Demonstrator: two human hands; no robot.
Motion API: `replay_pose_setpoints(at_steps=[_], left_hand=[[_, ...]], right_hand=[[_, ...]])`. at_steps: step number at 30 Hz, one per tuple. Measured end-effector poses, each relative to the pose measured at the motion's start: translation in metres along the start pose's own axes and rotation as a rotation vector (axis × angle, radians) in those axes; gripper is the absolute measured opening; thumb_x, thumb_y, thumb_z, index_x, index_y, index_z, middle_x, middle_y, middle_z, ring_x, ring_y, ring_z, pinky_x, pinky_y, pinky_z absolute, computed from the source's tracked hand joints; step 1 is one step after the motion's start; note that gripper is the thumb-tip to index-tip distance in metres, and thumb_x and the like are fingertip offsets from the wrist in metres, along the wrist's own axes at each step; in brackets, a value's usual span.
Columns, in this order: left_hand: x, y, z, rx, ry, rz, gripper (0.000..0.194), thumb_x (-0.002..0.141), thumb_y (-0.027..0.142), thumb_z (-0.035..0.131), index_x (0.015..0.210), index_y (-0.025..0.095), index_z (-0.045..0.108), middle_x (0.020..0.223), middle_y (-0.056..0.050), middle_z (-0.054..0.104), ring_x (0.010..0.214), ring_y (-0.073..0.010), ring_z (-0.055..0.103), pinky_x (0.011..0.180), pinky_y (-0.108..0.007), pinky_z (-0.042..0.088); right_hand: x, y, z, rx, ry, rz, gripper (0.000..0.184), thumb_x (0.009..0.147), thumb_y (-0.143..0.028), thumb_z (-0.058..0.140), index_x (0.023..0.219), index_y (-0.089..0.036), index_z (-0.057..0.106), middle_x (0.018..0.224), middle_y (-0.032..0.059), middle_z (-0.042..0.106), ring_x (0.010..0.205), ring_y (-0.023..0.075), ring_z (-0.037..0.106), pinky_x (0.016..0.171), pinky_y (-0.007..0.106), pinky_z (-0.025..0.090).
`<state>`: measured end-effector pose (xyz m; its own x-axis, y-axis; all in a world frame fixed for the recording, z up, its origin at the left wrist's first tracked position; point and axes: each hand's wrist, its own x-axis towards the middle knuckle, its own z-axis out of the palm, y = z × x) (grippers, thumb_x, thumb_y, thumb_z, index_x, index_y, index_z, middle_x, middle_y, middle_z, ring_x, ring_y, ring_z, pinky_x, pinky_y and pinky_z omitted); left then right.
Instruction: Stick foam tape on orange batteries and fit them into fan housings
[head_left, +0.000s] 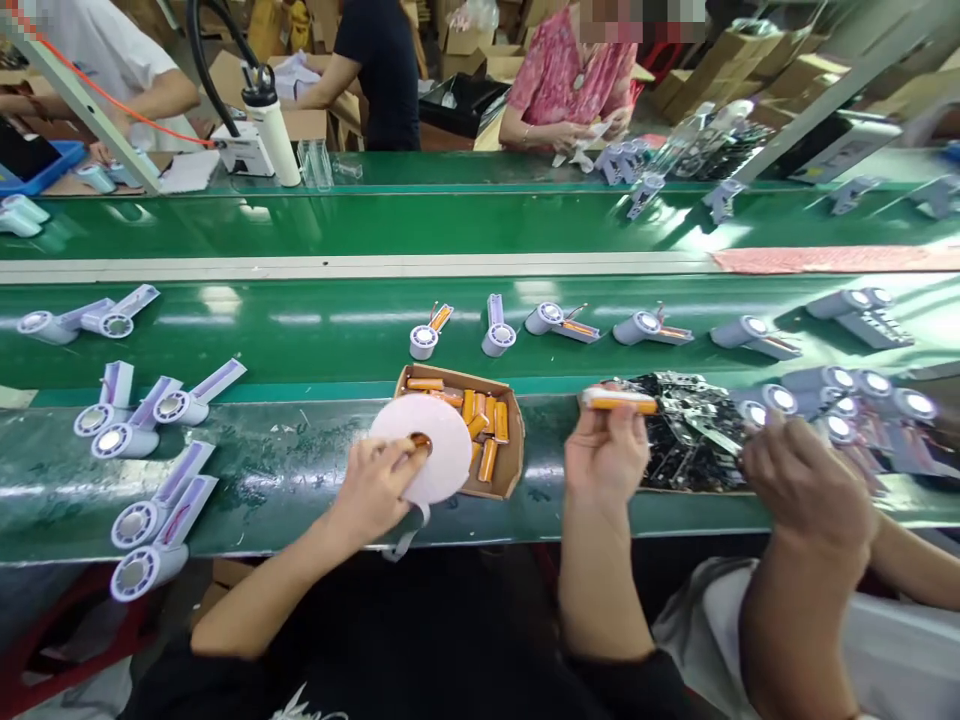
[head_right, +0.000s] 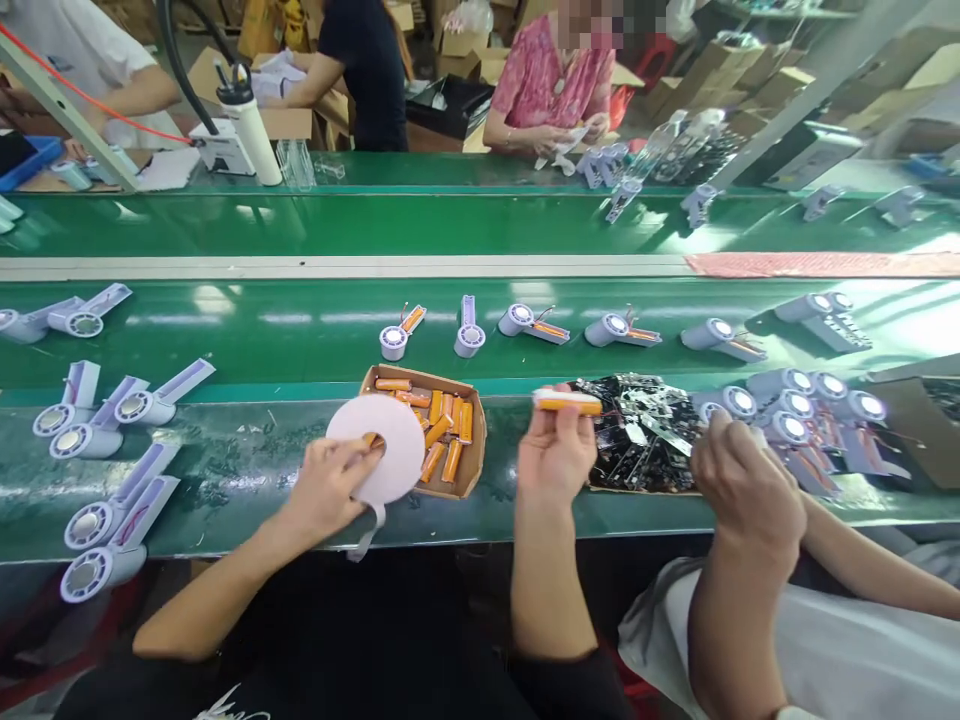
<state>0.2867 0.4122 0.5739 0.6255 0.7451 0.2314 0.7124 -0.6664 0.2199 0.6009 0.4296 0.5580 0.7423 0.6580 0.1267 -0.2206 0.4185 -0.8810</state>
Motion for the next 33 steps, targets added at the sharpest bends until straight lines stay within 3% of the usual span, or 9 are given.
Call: replay_pose_setpoints(at_steps=[3, 6, 8, 11, 16, 21, 26, 30, 33], left_hand=[[0.054, -0.017, -0.025, -0.017, -0.184, 0.085, 0.101, 0.065, 0.05, 0.1, 0.154, 0.031, 0.056, 0.153, -0.014, 0.057, 0.14, -0.0431, 0.042, 0.109, -0.058, 0.04], [0.144, -0.02, -0.034, -0.061, -0.32, 0.124, 0.076, 0.081, 0.065, 0.084, 0.146, 0.033, 0.064, 0.148, -0.011, 0.063, 0.142, -0.0405, 0.044, 0.113, -0.057, 0.041], [0.21, -0.01, -0.021, -0.051, -0.368, 0.023, 0.064, 0.094, 0.068, 0.066, 0.143, 0.026, 0.066, 0.142, -0.013, 0.067, 0.14, -0.0379, 0.05, 0.114, -0.051, 0.043], [0.288, 0.018, 0.014, -0.008, -0.442, -0.174, 0.073, 0.099, 0.072, 0.052, 0.142, 0.014, 0.066, 0.144, -0.023, 0.065, 0.141, -0.0396, 0.055, 0.115, -0.048, 0.044], [0.341, 0.046, 0.046, -0.005, -0.536, -0.195, 0.053, 0.098, 0.042, 0.058, 0.134, 0.007, 0.071, 0.132, -0.028, 0.072, 0.128, -0.0358, 0.069, 0.102, -0.042, 0.054], [0.338, 0.007, 0.029, -0.091, -0.609, -0.056, 0.046, 0.08, 0.029, 0.073, 0.123, 0.017, 0.078, 0.12, -0.016, 0.079, 0.108, -0.0307, 0.075, 0.089, -0.035, 0.058], [0.264, -0.115, -0.015, -0.179, -0.463, 0.004, 0.049, 0.074, 0.014, 0.069, 0.121, 0.023, 0.078, 0.137, -0.009, 0.073, 0.125, -0.0269, 0.066, 0.105, -0.029, 0.049], [0.186, -0.204, -0.034, -0.204, -0.403, -0.144, 0.017, 0.069, 0.012, 0.072, 0.082, 0.02, 0.08, 0.106, -0.008, 0.08, 0.104, -0.0258, 0.072, 0.093, -0.029, 0.05], [0.155, -0.23, -0.02, -0.31, -0.377, -0.19, 0.001, 0.071, 0.019, 0.078, 0.072, 0.019, 0.078, 0.106, -0.007, 0.081, 0.099, -0.0223, 0.072, 0.089, -0.027, 0.05]], right_hand=[[0.008, -0.01, -0.02, -0.037, 0.0, 0.06, 0.047, 0.079, -0.048, 0.093, 0.113, -0.021, 0.074, 0.12, 0.0089, 0.08, 0.106, 0.0225, 0.079, 0.095, 0.04, 0.068], [-0.03, -0.009, -0.025, -0.078, -0.067, 0.285, 0.056, 0.074, -0.044, 0.097, 0.118, -0.02, 0.074, 0.116, 0.0133, 0.082, 0.1, 0.0278, 0.082, 0.088, 0.044, 0.069], [-0.059, -0.006, -0.026, -0.084, -0.053, 0.362, 0.062, 0.074, -0.045, 0.097, 0.124, -0.02, 0.071, 0.116, 0.0143, 0.082, 0.101, 0.0295, 0.082, 0.089, 0.044, 0.069], [-0.083, -0.01, -0.028, -0.077, -0.034, 0.412, 0.069, 0.075, -0.045, 0.096, 0.133, -0.022, 0.066, 0.115, 0.014, 0.083, 0.102, 0.031, 0.082, 0.09, 0.046, 0.069], [-0.082, -0.024, -0.049, -0.097, -0.043, 0.395, 0.061, 0.079, -0.043, 0.094, 0.13, -0.025, 0.064, 0.106, 0.0124, 0.084, 0.097, 0.033, 0.083, 0.082, 0.044, 0.071], [-0.068, -0.03, -0.078, -0.143, 0.005, 0.334, 0.061, 0.077, -0.043, 0.095, 0.126, -0.024, 0.065, 0.105, 0.012, 0.084, 0.093, 0.0322, 0.084, 0.075, 0.039, 0.071], [-0.032, -0.033, -0.078, -0.158, -0.012, 0.309, 0.065, 0.072, -0.042, 0.099, 0.122, -0.022, 0.064, 0.1, 0.0105, 0.084, 0.089, 0.0295, 0.083, 0.081, 0.042, 0.07], [0.006, -0.025, -0.024, -0.134, -0.126, 0.154, 0.063, 0.072, -0.041, 0.099, 0.12, -0.023, 0.063, 0.099, 0.0086, 0.084, 0.094, 0.0281, 0.083, 0.091, 0.048, 0.068], [0.026, -0.005, 0.043, -0.148, -0.356, 0.136, 0.062, 0.075, -0.045, 0.095, 0.121, -0.022, 0.061, 0.105, 0.0121, 0.084, 0.099, 0.0293, 0.083, 0.093, 0.05, 0.066]])
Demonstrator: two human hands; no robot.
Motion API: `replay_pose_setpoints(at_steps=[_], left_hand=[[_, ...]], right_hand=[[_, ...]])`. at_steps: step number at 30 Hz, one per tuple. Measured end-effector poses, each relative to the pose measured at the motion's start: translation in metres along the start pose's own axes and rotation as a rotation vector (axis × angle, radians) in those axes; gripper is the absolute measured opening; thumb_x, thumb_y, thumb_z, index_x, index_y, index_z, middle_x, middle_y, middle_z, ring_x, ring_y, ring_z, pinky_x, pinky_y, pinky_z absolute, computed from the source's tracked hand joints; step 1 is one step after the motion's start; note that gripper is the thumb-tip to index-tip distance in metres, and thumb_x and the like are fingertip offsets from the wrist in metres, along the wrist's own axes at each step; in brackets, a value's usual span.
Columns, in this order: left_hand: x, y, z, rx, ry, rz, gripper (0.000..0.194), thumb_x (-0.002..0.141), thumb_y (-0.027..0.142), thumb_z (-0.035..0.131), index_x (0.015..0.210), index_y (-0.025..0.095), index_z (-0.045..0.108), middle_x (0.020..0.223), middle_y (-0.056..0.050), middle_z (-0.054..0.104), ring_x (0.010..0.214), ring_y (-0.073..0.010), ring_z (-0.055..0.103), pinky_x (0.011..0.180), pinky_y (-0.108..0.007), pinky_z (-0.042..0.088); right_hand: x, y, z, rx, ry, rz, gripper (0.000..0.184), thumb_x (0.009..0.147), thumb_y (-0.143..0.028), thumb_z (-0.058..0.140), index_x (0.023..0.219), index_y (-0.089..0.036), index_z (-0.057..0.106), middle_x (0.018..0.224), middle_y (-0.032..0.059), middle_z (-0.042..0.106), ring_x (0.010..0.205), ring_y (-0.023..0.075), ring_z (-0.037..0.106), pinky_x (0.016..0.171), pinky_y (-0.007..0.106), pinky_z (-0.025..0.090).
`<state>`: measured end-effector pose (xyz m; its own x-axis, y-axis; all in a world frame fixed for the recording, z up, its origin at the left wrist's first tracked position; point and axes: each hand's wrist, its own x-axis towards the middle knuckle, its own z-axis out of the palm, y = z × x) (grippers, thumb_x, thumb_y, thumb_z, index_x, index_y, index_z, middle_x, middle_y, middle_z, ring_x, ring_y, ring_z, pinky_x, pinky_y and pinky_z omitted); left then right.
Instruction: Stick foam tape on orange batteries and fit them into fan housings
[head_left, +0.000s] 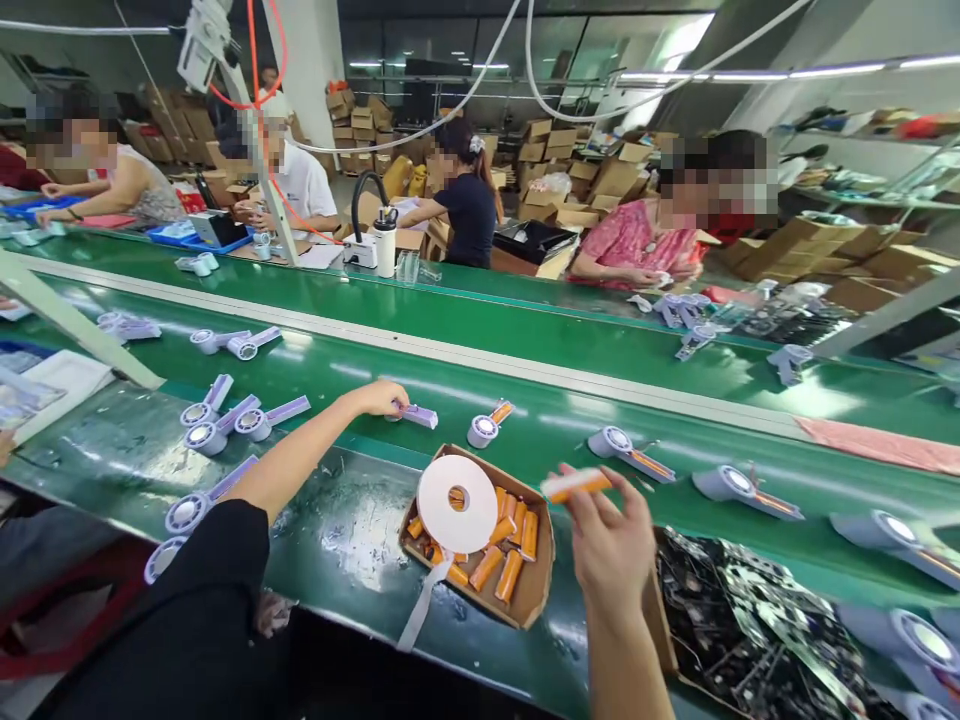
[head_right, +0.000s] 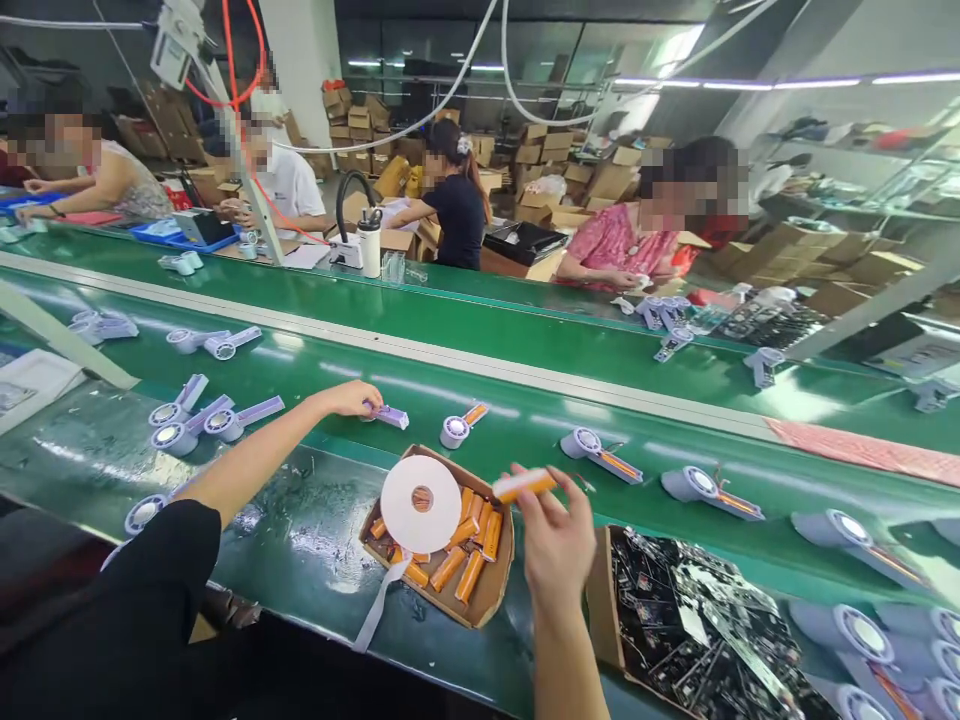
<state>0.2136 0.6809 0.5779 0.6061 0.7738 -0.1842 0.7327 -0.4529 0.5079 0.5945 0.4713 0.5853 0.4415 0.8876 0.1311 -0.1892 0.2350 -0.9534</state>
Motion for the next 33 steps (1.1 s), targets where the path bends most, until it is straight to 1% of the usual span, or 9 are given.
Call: replay_pose_setpoints(at_steps=[3, 6, 11, 17, 22, 26, 29, 31, 33], left_hand=[[0.005, -0.009, 0.026, -0.136, 0.007, 0.048, 0.014, 0.075, 0.031, 0.082, 0.076, 0.018, 0.08, 0.117, -0.008, 0.079, 0.101, -0.0205, 0.072, 0.088, -0.025, 0.051], [0.014, -0.009, 0.048, -0.234, 0.06, 0.055, 0.03, 0.085, 0.045, 0.076, 0.084, 0.015, 0.078, 0.111, -0.01, 0.079, 0.095, -0.0197, 0.071, 0.086, -0.027, 0.052], [0.021, -0.01, 0.066, -0.271, 0.178, -0.033, 0.04, 0.102, 0.051, 0.059, 0.102, 0.014, 0.073, 0.095, -0.006, 0.075, 0.083, -0.0178, 0.067, 0.081, -0.033, 0.053], [0.031, -0.004, 0.077, -0.223, 0.23, -0.11, 0.033, 0.104, 0.048, 0.065, 0.104, 0.016, 0.071, 0.101, -0.005, 0.073, 0.098, -0.02, 0.069, 0.095, -0.042, 0.057], [0.033, 0.005, 0.081, -0.199, 0.26, -0.164, 0.032, 0.106, 0.046, 0.063, 0.112, 0.015, 0.071, 0.109, -0.007, 0.073, 0.105, -0.0215, 0.07, 0.1, -0.045, 0.058], [0.031, 0.017, 0.081, -0.151, 0.283, -0.205, 0.031, 0.106, 0.045, 0.063, 0.113, 0.015, 0.071, 0.113, -0.008, 0.074, 0.106, -0.0214, 0.07, 0.1, -0.045, 0.058], [0.03, 0.029, 0.077, -0.104, 0.303, -0.227, 0.029, 0.106, 0.043, 0.064, 0.112, 0.015, 0.071, 0.113, -0.007, 0.074, 0.105, -0.0208, 0.071, 0.1, -0.044, 0.058], [0.027, 0.036, 0.071, -0.075, 0.333, -0.247, 0.027, 0.107, 0.04, 0.062, 0.11, 0.015, 0.071, 0.112, -0.007, 0.074, 0.105, -0.021, 0.071, 0.1, -0.044, 0.057], [0.021, 0.043, 0.066, -0.048, 0.389, -0.275, 0.025, 0.109, 0.033, 0.054, 0.111, 0.015, 0.071, 0.115, -0.011, 0.075, 0.109, -0.0234, 0.07, 0.102, -0.044, 0.055]], right_hand=[[0.036, 0.019, 0.064, -0.143, -0.333, 0.013, 0.057, 0.083, -0.051, 0.084, 0.124, -0.022, 0.057, 0.112, 0.0149, 0.083, 0.106, 0.0287, 0.081, 0.094, 0.047, 0.065], [0.062, 0.043, 0.118, -0.538, -0.691, -0.042, 0.044, 0.097, -0.046, 0.064, 0.132, -0.022, 0.052, 0.117, 0.0122, 0.082, 0.107, 0.0238, 0.081, 0.094, 0.043, 0.064], [0.075, 0.066, 0.169, -0.964, -0.994, -0.095, 0.033, 0.095, -0.026, 0.068, 0.127, -0.023, 0.062, 0.094, 0.0018, 0.083, 0.088, 0.02, 0.079, 0.087, 0.032, 0.058], [0.065, 0.06, 0.181, -1.431, -1.174, -0.199, 0.04, 0.099, -0.03, 0.07, 0.138, -0.024, 0.063, 0.108, 0.0124, 0.08, 0.104, 0.0311, 0.076, 0.087, 0.033, 0.052], [0.064, 0.055, 0.187, -1.646, -1.265, -0.225, 0.042, 0.105, -0.039, 0.063, 0.145, -0.028, 0.062, 0.124, 0.0174, 0.076, 0.113, 0.0351, 0.075, 0.091, 0.039, 0.054], [0.068, 0.059, 0.207, -1.715, -1.358, -0.203, 0.042, 0.099, -0.053, 0.069, 0.132, -0.028, 0.074, 0.127, 0.0165, 0.077, 0.116, 0.0362, 0.075, 0.093, 0.041, 0.057], [0.07, 0.053, 0.22, -1.709, -1.377, -0.202, 0.039, 0.093, -0.05, 0.077, 0.121, -0.023, 0.08, 0.121, 0.0167, 0.079, 0.111, 0.0355, 0.077, 0.092, 0.041, 0.059], [0.071, 0.039, 0.217, -1.66, -1.354, -0.23, 0.035, 0.093, -0.047, 0.076, 0.118, -0.024, 0.082, 0.116, 0.0146, 0.081, 0.108, 0.0337, 0.078, 0.094, 0.04, 0.059], [0.07, 0.02, 0.198, -1.589, -1.284, -0.287, 0.035, 0.103, -0.046, 0.063, 0.126, -0.025, 0.079, 0.124, 0.013, 0.08, 0.117, 0.0313, 0.075, 0.101, 0.039, 0.057]])
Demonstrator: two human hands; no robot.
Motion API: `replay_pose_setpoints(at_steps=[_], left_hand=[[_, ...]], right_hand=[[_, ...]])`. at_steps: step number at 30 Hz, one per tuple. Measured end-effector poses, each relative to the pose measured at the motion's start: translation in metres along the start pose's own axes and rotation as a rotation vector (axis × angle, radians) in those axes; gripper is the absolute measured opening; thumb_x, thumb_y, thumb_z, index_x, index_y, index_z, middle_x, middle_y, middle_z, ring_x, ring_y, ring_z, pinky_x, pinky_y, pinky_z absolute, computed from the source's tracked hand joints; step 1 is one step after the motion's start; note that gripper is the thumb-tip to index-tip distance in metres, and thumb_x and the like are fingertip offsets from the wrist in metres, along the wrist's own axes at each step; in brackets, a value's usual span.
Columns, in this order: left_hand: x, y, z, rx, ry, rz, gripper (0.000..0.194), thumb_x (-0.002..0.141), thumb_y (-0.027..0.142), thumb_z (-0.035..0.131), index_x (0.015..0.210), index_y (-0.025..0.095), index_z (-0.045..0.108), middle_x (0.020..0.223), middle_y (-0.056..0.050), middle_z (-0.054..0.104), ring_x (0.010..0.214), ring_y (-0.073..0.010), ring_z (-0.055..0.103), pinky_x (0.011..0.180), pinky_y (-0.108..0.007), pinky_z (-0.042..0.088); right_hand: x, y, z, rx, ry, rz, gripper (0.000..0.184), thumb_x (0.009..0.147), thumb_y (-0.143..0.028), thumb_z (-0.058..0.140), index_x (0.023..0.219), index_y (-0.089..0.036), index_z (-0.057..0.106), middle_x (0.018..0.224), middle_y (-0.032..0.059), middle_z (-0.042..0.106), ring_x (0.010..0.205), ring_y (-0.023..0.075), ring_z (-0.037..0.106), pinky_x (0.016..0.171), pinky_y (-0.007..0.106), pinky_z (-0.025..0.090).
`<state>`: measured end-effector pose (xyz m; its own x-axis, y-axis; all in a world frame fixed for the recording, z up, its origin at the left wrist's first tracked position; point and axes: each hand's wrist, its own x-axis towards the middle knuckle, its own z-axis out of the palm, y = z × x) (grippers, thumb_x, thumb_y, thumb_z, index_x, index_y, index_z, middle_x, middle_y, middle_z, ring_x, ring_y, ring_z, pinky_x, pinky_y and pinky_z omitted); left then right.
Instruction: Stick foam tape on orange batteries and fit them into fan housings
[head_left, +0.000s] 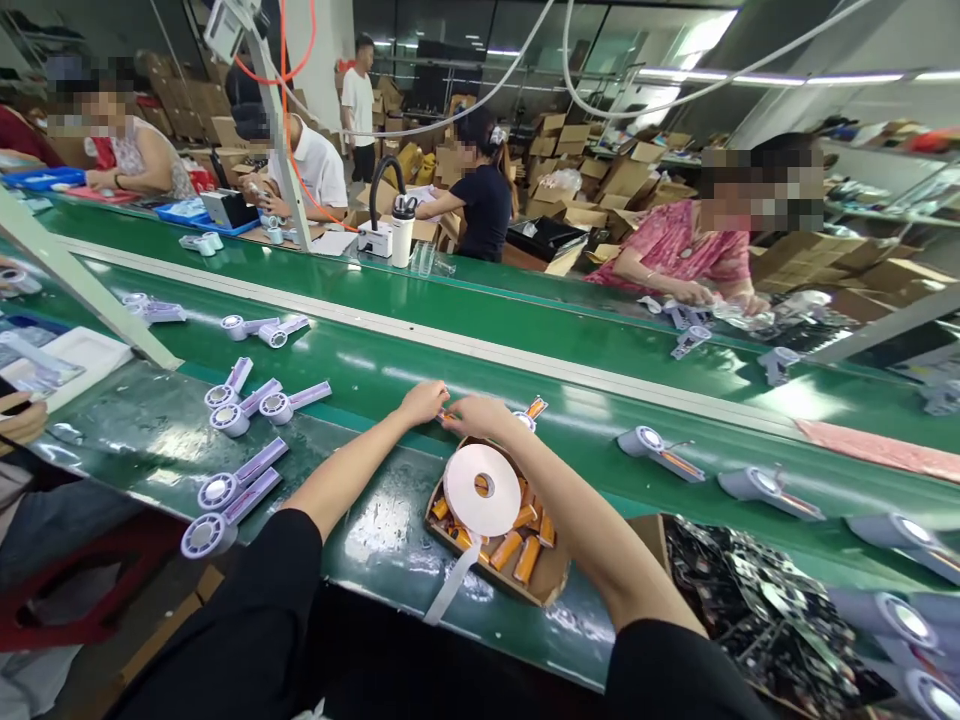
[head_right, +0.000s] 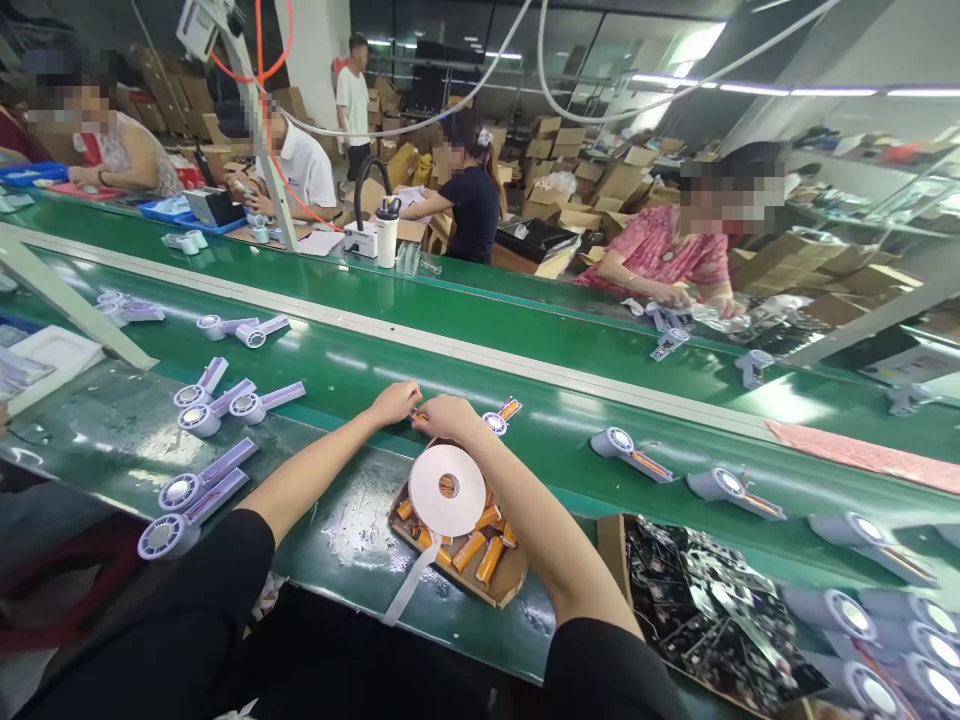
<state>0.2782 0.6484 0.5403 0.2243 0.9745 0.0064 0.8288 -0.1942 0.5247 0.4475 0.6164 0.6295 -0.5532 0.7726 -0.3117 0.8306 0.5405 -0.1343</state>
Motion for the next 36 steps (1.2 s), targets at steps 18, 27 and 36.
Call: replay_pose_setpoints(at_steps=[18, 27, 36], left_hand=[[-0.115, 0.073, -0.035, 0.125, -0.286, 0.764, 0.045, 0.079, 0.048, 0.087, 0.114, 0.022, 0.075, 0.125, -0.014, 0.074, 0.131, -0.039, 0.058, 0.109, -0.05, 0.044], [-0.181, 0.061, -0.045, 0.137, 0.201, 0.68, 0.059, 0.083, 0.039, 0.084, 0.136, 0.024, 0.063, 0.13, -0.012, 0.072, 0.135, -0.0401, 0.054, 0.124, -0.065, 0.037], [-0.185, 0.024, -0.022, -0.063, 0.321, 0.412, 0.057, 0.085, 0.032, 0.084, 0.136, 0.026, 0.059, 0.135, -0.011, 0.064, 0.135, -0.0342, 0.052, 0.116, -0.058, 0.048]], right_hand=[[-0.226, 0.035, 0.081, 0.795, 0.541, 0.275, 0.043, 0.101, -0.055, 0.056, 0.104, -0.02, 0.082, 0.077, 0.0045, 0.078, 0.064, 0.0199, 0.07, 0.061, 0.029, 0.053], [-0.207, -0.063, 0.13, 1.39, 0.052, -0.155, 0.064, 0.102, -0.07, 0.052, 0.064, -0.019, 0.064, 0.052, -0.0005, 0.057, 0.043, 0.0107, 0.047, 0.046, 0.023, 0.035], [-0.202, -0.01, 0.11, 0.617, 0.222, 0.102, 0.037, 0.11, -0.045, 0.051, 0.116, -0.025, 0.081, 0.095, 0.0073, 0.081, 0.086, 0.0226, 0.072, 0.079, 0.031, 0.052]])
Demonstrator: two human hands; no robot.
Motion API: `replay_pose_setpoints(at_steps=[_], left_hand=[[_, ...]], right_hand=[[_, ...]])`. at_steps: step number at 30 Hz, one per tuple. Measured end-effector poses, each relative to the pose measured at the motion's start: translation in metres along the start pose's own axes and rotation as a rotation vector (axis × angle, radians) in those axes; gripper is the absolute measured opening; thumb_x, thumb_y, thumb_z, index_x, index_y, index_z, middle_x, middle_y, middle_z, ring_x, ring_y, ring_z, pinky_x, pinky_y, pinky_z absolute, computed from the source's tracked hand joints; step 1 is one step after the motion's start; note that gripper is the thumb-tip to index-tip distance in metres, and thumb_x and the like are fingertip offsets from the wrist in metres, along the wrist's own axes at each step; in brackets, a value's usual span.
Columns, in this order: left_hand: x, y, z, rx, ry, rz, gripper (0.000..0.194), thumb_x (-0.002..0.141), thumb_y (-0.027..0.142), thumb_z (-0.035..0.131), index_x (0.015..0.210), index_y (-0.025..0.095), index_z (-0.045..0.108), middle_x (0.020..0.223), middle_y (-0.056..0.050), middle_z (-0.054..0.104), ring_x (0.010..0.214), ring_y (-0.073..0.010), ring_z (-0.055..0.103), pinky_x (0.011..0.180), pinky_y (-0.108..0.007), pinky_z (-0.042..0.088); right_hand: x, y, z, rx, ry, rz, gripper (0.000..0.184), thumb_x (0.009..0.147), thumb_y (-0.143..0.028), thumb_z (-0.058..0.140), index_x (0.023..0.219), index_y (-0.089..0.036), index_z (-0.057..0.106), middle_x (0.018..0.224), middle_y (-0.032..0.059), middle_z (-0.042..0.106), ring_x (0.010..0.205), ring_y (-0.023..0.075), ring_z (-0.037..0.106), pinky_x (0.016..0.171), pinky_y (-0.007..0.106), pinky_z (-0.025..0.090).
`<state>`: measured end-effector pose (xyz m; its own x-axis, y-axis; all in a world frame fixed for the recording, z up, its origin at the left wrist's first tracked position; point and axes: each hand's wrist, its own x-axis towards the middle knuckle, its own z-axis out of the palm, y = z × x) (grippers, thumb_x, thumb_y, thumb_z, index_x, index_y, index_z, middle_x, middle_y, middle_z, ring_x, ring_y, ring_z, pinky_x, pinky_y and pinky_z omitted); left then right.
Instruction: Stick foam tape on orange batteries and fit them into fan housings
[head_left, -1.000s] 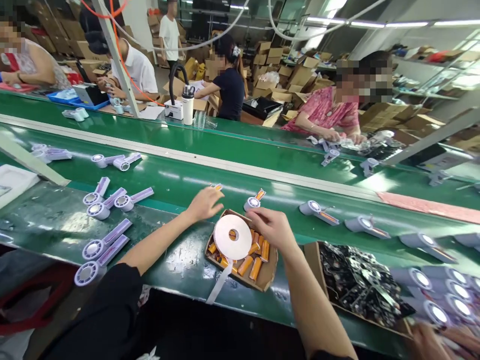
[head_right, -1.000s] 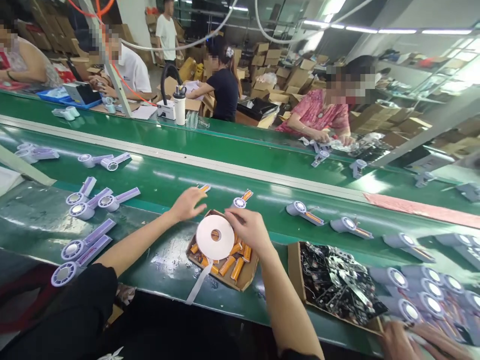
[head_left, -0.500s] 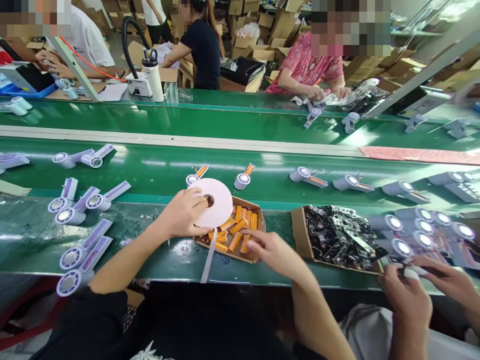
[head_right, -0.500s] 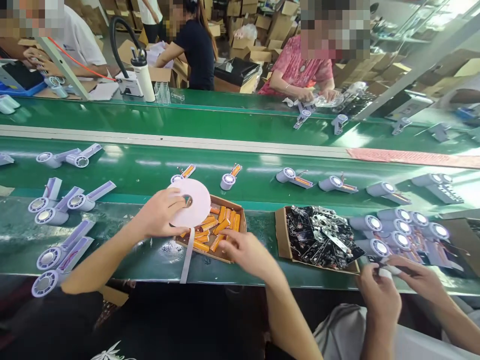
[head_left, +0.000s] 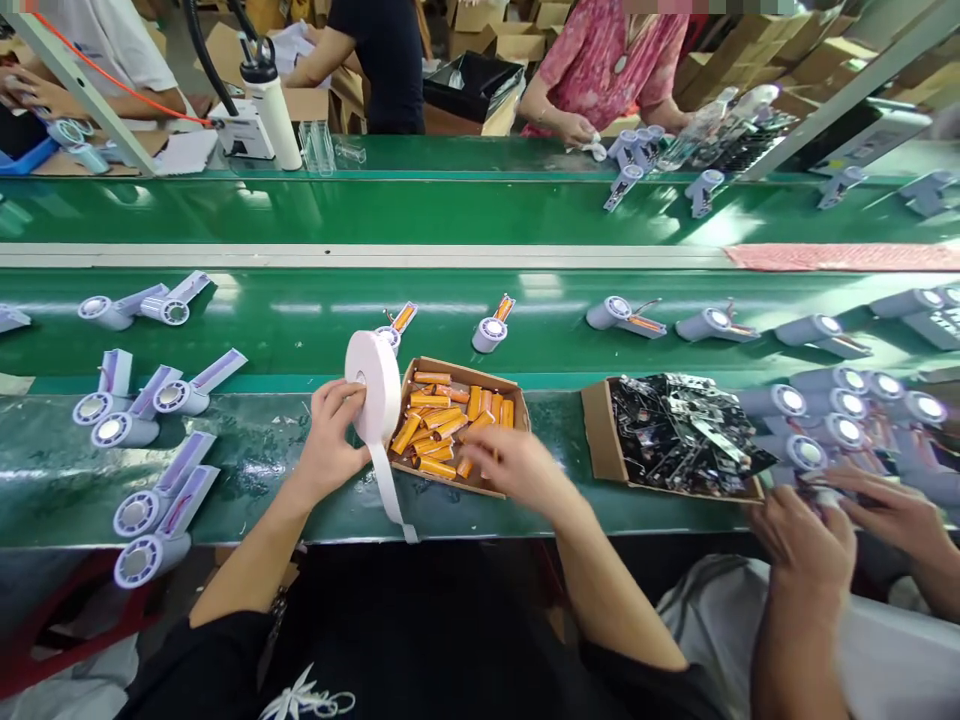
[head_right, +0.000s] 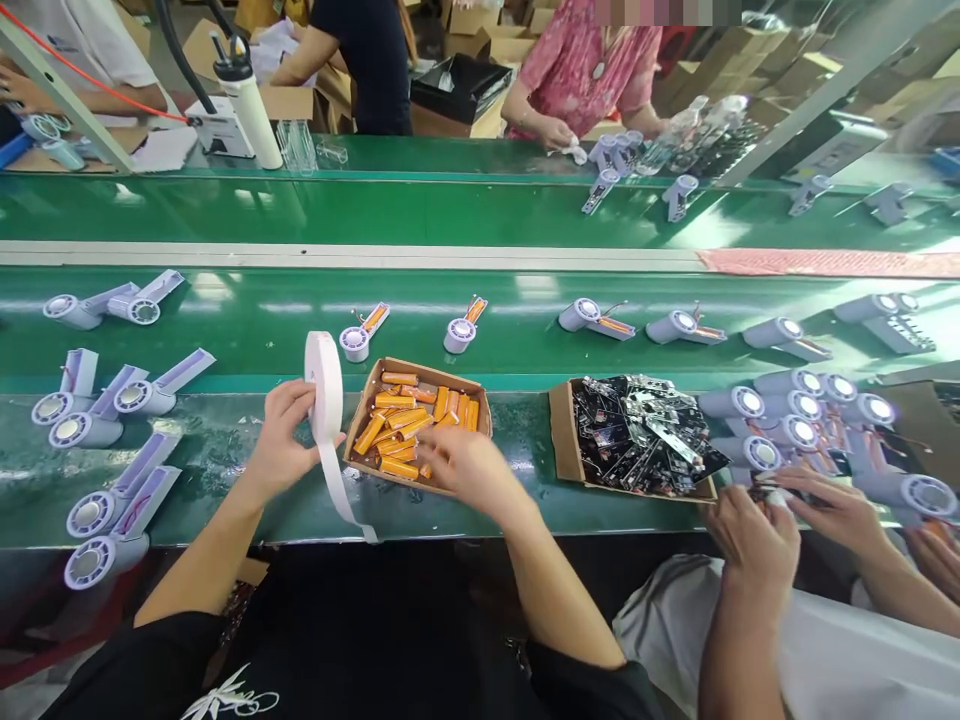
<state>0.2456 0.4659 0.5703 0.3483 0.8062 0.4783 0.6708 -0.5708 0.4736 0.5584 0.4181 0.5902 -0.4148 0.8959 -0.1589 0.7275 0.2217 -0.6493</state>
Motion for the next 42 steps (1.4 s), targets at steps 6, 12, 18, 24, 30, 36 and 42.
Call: replay_pose_setpoints(at_steps=[6, 12, 18, 24, 30, 36, 42], left_hand=[[-0.01, 0.014, 0.009, -0.055, -0.114, 0.007, 0.059, 0.085, 0.029, 0.084, 0.138, 0.027, 0.058, 0.134, -0.012, 0.064, 0.137, -0.0346, 0.049, 0.117, -0.057, 0.048], [-0.015, 0.015, 0.011, -0.018, -0.115, 0.002, 0.06, 0.079, 0.02, 0.08, 0.136, 0.027, 0.063, 0.128, -0.012, 0.066, 0.13, -0.0348, 0.048, 0.111, -0.055, 0.049], [-0.018, 0.02, 0.005, 0.137, -0.09, 0.077, 0.059, 0.078, 0.008, 0.07, 0.134, 0.026, 0.069, 0.124, -0.012, 0.07, 0.123, -0.0342, 0.051, 0.106, -0.052, 0.045], [-0.018, 0.033, 0.001, 0.243, -0.052, 0.137, 0.051, 0.089, 0.011, 0.07, 0.138, 0.028, 0.071, 0.121, -0.009, 0.075, 0.114, -0.0299, 0.054, 0.103, -0.046, 0.044], [-0.018, 0.03, -0.007, 0.325, -0.104, 0.216, 0.045, 0.101, 0.015, 0.064, 0.141, 0.035, 0.071, 0.126, -0.002, 0.077, 0.11, -0.027, 0.053, 0.111, -0.045, 0.047], [-0.004, 0.036, -0.016, 0.373, -0.041, 0.341, 0.053, 0.101, 0.011, 0.063, 0.146, 0.04, 0.066, 0.127, 0.001, 0.077, 0.102, -0.026, 0.048, 0.124, -0.053, 0.042], [-0.02, 0.068, 0.002, 0.43, 0.108, 0.201, 0.049, 0.094, 0.022, 0.074, 0.143, 0.03, 0.07, 0.114, -0.007, 0.077, 0.099, -0.027, 0.043, 0.117, -0.054, 0.039]], right_hand=[[0.015, 0.026, -0.001, -0.535, 0.133, 0.186, 0.031, 0.108, -0.035, 0.056, 0.123, -0.017, 0.076, 0.117, 0.0185, 0.076, 0.117, 0.0357, 0.061, 0.103, 0.049, 0.042], [0.001, 0.03, 0.003, -0.407, -0.003, 0.085, 0.025, 0.104, -0.037, 0.064, 0.12, -0.024, 0.078, 0.113, 0.0108, 0.079, 0.108, 0.0294, 0.068, 0.093, 0.041, 0.046], [-0.019, 0.027, -0.042, -0.001, 0.365, 0.009, 0.03, 0.1, -0.049, 0.068, 0.114, -0.028, 0.085, 0.105, 0.0065, 0.084, 0.089, 0.0262, 0.078, 0.084, 0.038, 0.06], [-0.004, -0.023, 0.016, 0.505, 0.953, 0.158, 0.044, 0.094, -0.054, 0.075, 0.122, -0.021, 0.083, 0.108, 0.0076, 0.085, 0.091, 0.0283, 0.081, 0.083, 0.04, 0.068], [0.01, -0.028, 0.037, 0.806, 0.556, 0.128, 0.05, 0.089, -0.053, 0.079, 0.128, -0.021, 0.08, 0.113, 0.0073, 0.084, 0.101, 0.0291, 0.082, 0.082, 0.039, 0.07], [0.004, -0.023, -0.026, 0.602, 0.346, 0.077, 0.037, 0.084, -0.039, 0.086, 0.117, -0.024, 0.086, 0.098, 0.0013, 0.085, 0.086, 0.0252, 0.081, 0.077, 0.034, 0.069], [0.017, -0.042, 0.035, 1.2, 0.912, 0.081, 0.037, 0.073, -0.043, 0.095, 0.101, -0.021, 0.083, 0.095, 0.0046, 0.084, 0.09, 0.0239, 0.081, 0.088, 0.038, 0.069]])
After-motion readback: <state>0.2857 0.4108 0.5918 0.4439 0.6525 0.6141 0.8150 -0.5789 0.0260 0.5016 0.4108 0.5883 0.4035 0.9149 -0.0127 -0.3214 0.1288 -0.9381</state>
